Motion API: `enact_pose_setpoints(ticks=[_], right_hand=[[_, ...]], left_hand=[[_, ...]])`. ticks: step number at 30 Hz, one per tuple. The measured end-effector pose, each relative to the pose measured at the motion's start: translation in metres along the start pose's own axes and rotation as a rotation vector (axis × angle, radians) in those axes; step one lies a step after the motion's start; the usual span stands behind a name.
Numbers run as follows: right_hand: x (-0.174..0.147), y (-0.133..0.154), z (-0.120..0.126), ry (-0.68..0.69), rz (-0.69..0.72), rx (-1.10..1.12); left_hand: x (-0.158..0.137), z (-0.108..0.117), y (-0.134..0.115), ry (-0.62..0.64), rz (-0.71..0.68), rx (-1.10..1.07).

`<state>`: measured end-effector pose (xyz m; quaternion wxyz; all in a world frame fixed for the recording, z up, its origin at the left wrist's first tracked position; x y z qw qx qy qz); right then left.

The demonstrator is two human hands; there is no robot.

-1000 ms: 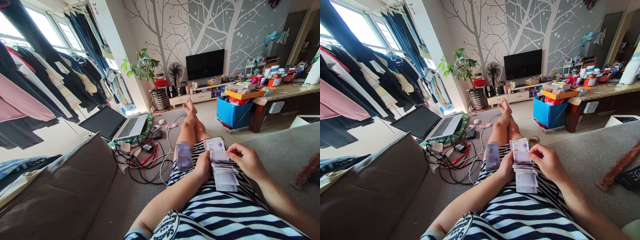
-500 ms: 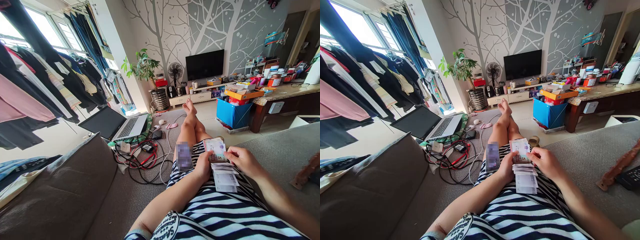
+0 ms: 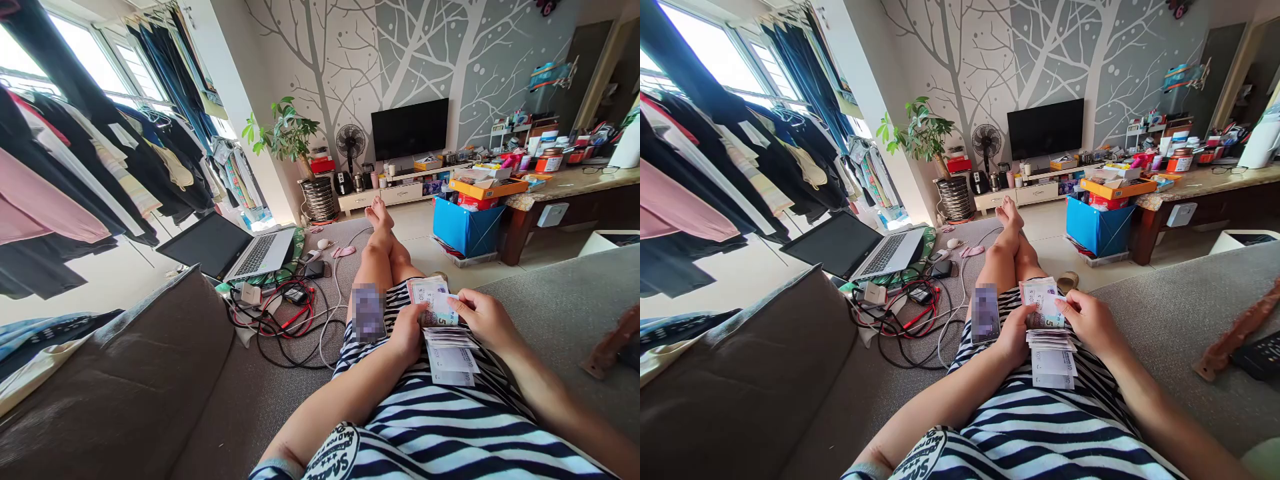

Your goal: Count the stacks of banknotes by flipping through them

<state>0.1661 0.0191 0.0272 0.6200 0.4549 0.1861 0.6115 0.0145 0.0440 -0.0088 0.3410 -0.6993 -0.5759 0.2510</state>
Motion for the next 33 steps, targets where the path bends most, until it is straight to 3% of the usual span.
enact_pose_setpoints(ticks=[4,11,33], right_hand=[[-0.003,0.006,0.003,0.027,0.024,0.046],[-0.008,0.014,0.006,0.157,0.058,0.120],[-0.011,0.018,0.010,0.188,0.049,0.124]], left_hand=[[0.001,0.002,0.004,-0.047,0.044,-0.025],[-0.001,-0.002,-0.001,-0.012,0.000,-0.024],[0.001,-0.002,0.001,0.023,0.019,0.014]])
Point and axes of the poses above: each hand's wrist, its own x-axis towards the middle knuckle, its own z-axis out of the back of the hand, y = z × x, the point moved 4 cm from there along x, towards the middle knuckle, and after that the axes turned 12 degrees about -z, right-handed, at the moved point
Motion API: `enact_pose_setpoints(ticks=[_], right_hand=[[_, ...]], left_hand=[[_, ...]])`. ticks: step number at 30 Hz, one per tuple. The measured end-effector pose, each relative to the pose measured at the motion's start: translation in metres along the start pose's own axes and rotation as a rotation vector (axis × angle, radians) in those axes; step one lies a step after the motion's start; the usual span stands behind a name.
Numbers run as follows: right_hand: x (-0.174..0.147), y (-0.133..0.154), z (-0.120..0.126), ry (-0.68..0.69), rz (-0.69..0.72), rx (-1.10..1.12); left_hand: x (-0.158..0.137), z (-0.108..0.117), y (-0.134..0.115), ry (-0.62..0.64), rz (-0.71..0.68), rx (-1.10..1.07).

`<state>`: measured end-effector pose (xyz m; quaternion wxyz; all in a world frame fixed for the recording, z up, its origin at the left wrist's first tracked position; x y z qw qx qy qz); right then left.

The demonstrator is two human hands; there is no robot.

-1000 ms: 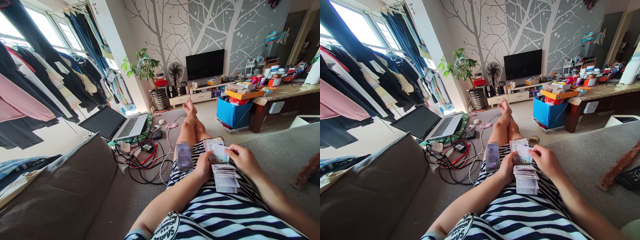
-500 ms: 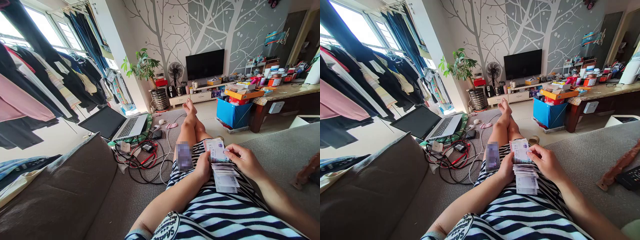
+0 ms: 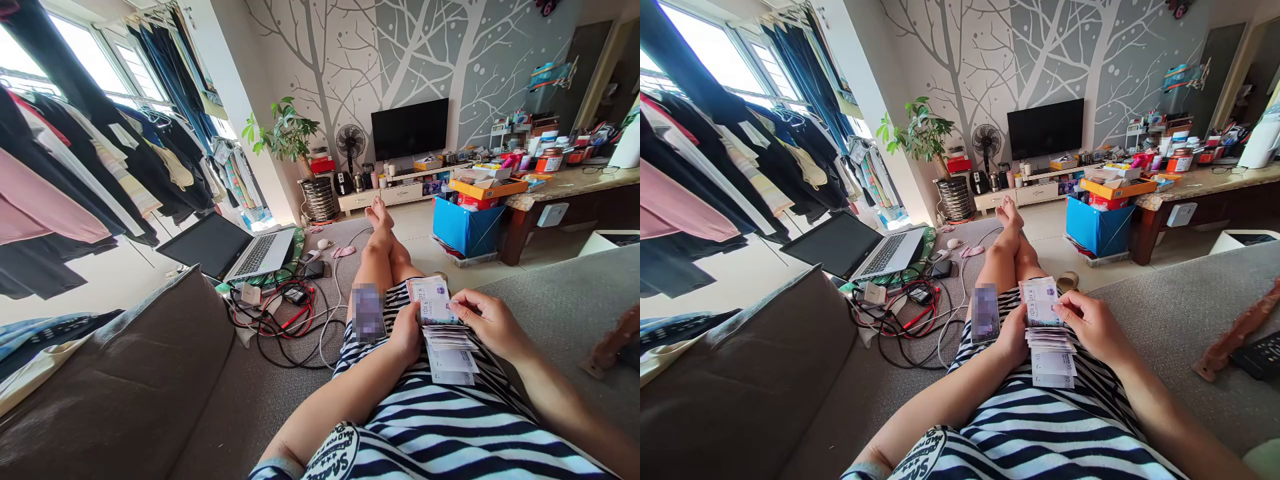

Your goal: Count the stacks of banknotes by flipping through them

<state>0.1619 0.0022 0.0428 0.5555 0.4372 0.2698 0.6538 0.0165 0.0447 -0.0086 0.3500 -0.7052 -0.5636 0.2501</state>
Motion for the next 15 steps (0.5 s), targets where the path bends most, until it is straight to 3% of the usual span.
enact_pose_setpoints(ticks=[15], right_hand=[[-0.0019,0.0033,0.0013,0.038,-0.001,0.006]], left_hand=[[0.0019,0.0027,0.0002,0.010,0.007,0.022]])
Point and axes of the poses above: each hand's wrist, its own x-axis towards the middle knuckle, its own z-axis out of the back of the hand, y = z × x, the point moved 4 cm from there along x, towards the middle knuckle, and after that the axes turned 12 degrees about -z, right-handed, at the moved point
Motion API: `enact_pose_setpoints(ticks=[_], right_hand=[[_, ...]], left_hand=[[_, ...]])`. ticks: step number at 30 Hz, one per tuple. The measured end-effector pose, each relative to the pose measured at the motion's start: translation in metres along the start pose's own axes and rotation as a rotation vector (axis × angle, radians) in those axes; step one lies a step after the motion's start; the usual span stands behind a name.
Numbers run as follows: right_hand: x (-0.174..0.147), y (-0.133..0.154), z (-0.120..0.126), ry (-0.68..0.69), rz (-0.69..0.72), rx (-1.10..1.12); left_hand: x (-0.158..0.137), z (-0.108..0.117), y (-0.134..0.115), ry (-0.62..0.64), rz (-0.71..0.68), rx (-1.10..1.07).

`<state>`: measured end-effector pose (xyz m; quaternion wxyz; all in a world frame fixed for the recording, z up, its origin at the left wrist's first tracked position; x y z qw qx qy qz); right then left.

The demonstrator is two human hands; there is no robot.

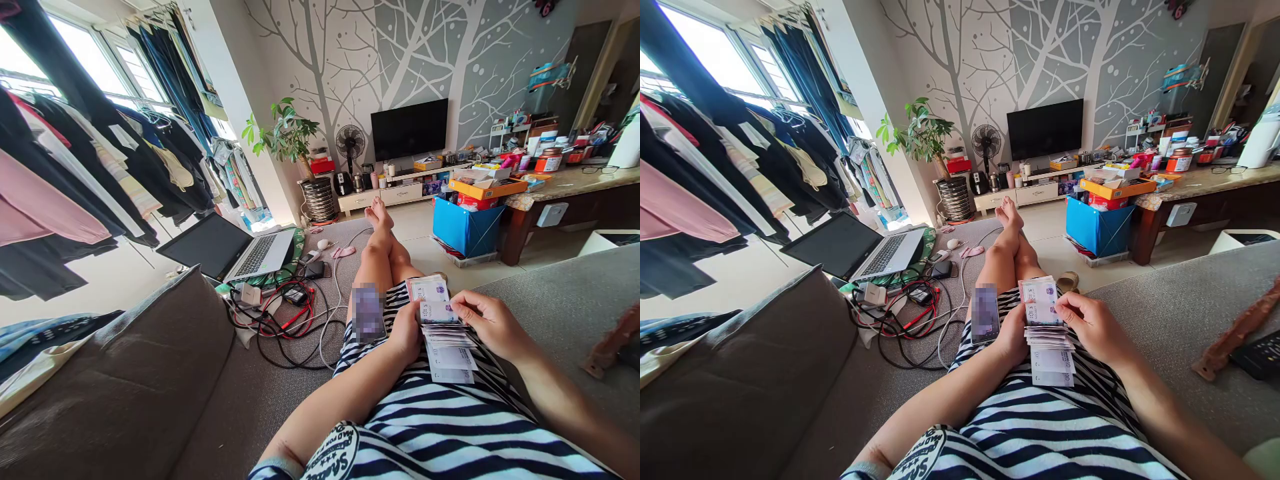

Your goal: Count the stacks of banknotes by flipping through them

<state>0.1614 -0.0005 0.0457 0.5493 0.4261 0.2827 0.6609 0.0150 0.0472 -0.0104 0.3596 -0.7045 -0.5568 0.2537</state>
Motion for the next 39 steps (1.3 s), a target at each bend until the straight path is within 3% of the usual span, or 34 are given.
enact_pose_setpoints(ticks=[14,21,29,39], right_hand=[[0.001,-0.004,-0.002,0.180,-0.037,0.091],[0.014,-0.022,-0.005,-0.104,-0.152,-0.136],[0.017,-0.028,-0.008,-0.219,-0.156,-0.165],[0.015,-0.025,-0.013,-0.245,-0.137,-0.059]], left_hand=[[-0.002,0.000,0.000,-0.079,0.044,-0.028],[-0.005,-0.002,-0.006,-0.036,-0.029,0.023],[-0.006,-0.003,-0.007,-0.058,-0.030,0.023],[-0.004,0.002,0.000,-0.027,-0.027,0.003]])
Point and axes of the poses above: each hand's wrist, its own x-axis towards the middle knuckle, its own z-axis out of the back of the hand, y = z × x, the point moved 4 cm from there along x, towards the middle knuckle, and after that the axes turned 12 degrees about -z, right-handed, at the moved point
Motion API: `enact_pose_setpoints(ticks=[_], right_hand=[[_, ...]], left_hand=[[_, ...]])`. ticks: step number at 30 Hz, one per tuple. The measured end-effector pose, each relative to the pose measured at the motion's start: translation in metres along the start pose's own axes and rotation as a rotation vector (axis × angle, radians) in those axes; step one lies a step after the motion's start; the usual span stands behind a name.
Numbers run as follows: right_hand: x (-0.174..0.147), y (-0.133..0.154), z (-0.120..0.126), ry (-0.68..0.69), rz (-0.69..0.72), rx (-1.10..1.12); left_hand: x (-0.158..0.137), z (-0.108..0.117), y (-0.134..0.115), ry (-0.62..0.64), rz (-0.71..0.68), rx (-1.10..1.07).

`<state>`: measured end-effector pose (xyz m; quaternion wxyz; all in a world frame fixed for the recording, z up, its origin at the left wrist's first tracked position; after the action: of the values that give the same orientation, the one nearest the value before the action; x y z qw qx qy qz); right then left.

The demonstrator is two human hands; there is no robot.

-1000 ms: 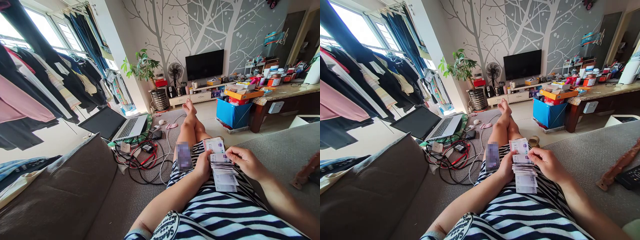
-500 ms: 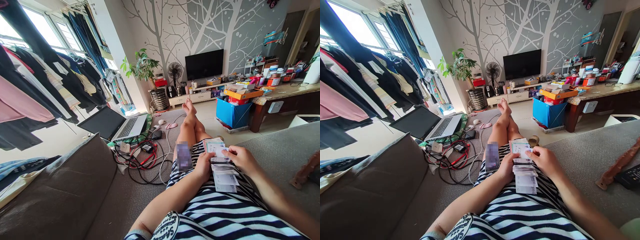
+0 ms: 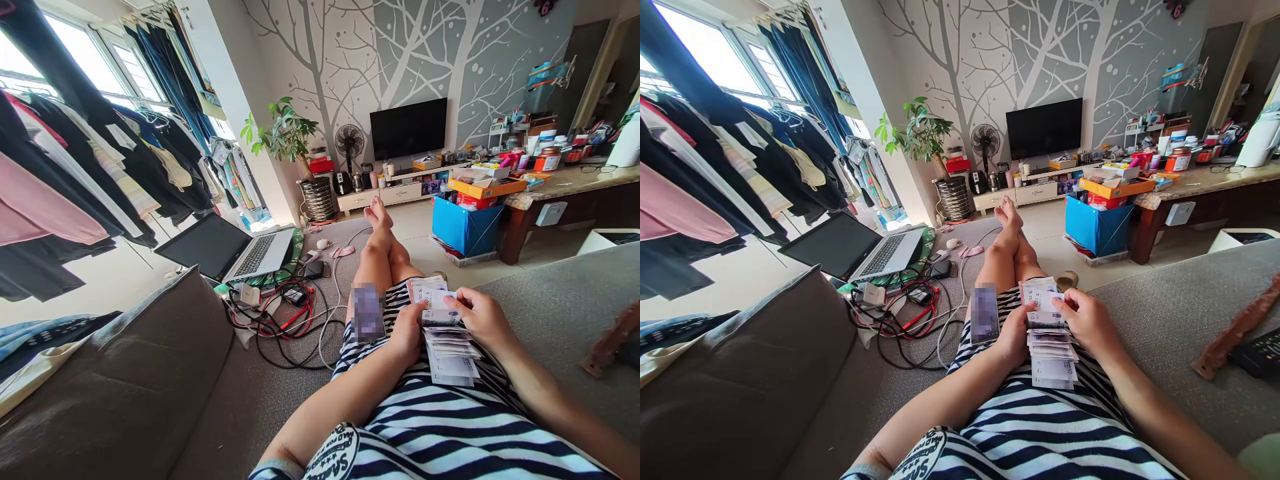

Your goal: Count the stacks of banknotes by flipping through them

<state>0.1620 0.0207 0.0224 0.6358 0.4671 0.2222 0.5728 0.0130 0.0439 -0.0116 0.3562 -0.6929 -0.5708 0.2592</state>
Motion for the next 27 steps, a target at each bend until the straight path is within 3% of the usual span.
enact_pose_setpoints(ticks=[13,27], right_hand=[[-0.007,0.010,0.009,0.272,0.087,0.086],[-0.011,0.017,0.017,0.267,0.094,0.037]], left_hand=[[0.000,-0.003,-0.001,0.014,0.019,-0.022],[0.002,0.001,0.002,0.008,0.034,-0.008]])
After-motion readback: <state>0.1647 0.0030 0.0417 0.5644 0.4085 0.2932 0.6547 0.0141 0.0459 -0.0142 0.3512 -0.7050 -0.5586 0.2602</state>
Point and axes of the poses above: each hand's wrist, its own x-axis towards the middle knuckle, its own z-axis out of the back of the hand, y = z × x, the point moved 4 cm from there along x, towards the middle knuckle, and after that the axes turned 12 degrees about -z, right-handed, at the moved point
